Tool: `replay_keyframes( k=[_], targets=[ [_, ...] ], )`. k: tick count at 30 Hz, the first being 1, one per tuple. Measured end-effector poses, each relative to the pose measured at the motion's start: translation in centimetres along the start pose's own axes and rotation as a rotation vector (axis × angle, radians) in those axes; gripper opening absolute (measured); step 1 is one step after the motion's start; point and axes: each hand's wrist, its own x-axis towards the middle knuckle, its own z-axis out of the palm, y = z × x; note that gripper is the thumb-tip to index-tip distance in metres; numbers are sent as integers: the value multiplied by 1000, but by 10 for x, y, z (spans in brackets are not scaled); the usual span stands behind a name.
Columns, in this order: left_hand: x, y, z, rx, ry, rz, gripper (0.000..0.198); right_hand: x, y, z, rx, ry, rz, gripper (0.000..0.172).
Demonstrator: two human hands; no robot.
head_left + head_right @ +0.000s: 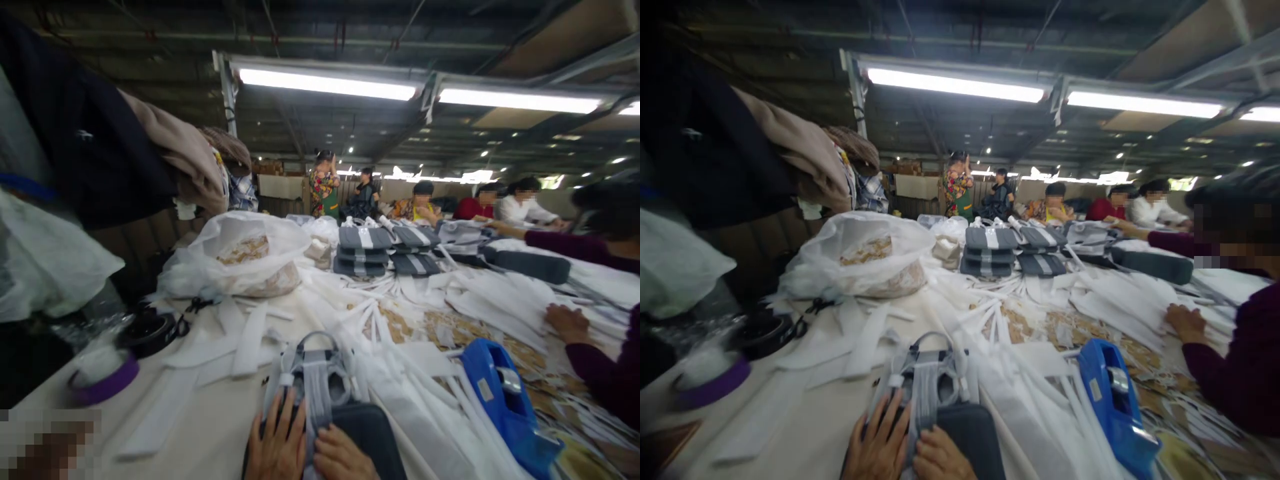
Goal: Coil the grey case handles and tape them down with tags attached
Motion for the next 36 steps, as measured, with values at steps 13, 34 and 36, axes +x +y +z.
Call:
replay_keyframes(
  k=[13, 34, 36],
  targets=[
    [1, 3, -5, -11, -63, -51, 40, -7, -11, 8, -21, -105, -11, 28],
    [-5, -7, -8, -414, -48, 301, 43, -8, -30, 5, -80, -181, 58, 34],
    [-3, -8, -9, -400, -85, 332, 45, -8, -31, 5, -47, -181, 72, 33]
  ],
)
